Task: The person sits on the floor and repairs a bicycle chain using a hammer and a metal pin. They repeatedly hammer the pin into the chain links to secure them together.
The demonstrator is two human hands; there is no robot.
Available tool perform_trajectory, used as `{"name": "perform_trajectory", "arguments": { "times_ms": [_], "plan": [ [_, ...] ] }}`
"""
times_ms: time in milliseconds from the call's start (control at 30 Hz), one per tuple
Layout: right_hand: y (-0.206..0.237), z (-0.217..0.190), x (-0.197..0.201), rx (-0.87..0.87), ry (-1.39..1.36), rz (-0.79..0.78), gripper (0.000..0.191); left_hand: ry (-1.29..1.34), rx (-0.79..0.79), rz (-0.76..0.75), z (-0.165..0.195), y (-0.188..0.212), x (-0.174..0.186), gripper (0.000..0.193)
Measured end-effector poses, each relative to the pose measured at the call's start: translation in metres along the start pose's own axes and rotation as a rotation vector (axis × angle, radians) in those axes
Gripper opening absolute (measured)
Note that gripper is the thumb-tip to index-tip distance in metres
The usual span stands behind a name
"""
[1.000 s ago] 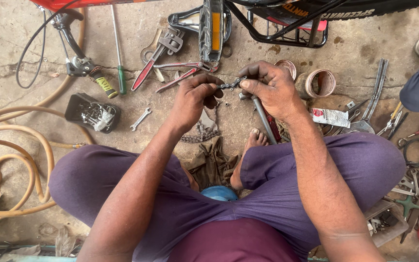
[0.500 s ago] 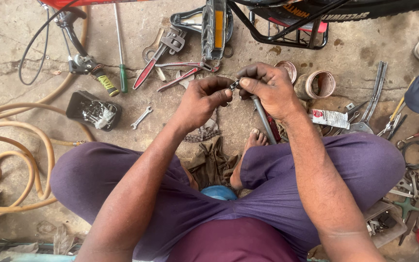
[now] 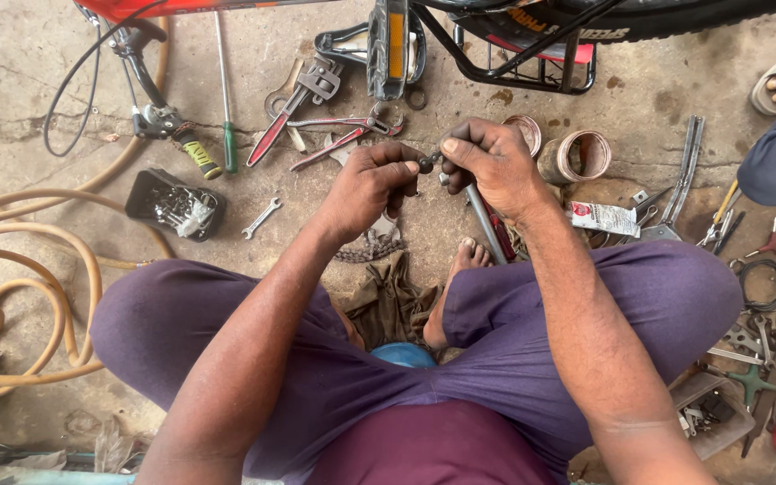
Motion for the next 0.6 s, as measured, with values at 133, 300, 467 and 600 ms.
{"name": "perform_trajectory", "arguments": {
  "times_ms": [133,300,467,600],
  "plan": [
    [0.009,-0.008,0.002,0.101,-0.046,-0.052,0.014,-0.036,-0.032,0.002,-0.002,0.002,-0.002,0.018],
    [0.019,-0.016,0.006,0.163,0.018,-0.057,0.015,-0.094,-0.113,0.053,-0.003,0.006,-0.004,0.019],
    [0.023,-0.019,0.006,0.183,0.024,-0.083,0.014,-0.223,-0.179,0.074,0.0,0.009,-0.005,0.022],
    [0.024,-0.019,0.009,0.231,0.133,-0.066,0.015,-0.274,-0.188,0.065,0.003,0.009,-0.009,0.024]
  ]
}}
Point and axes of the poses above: each hand's wrist, its own y-axis away from the middle knuckle, its own x-axis out of the back of the hand, z = x × y, the point moved 4 cm from there along -y, towards the middle knuckle, and after that the axes turned 6 degrees about z, right-handed, at the moved point
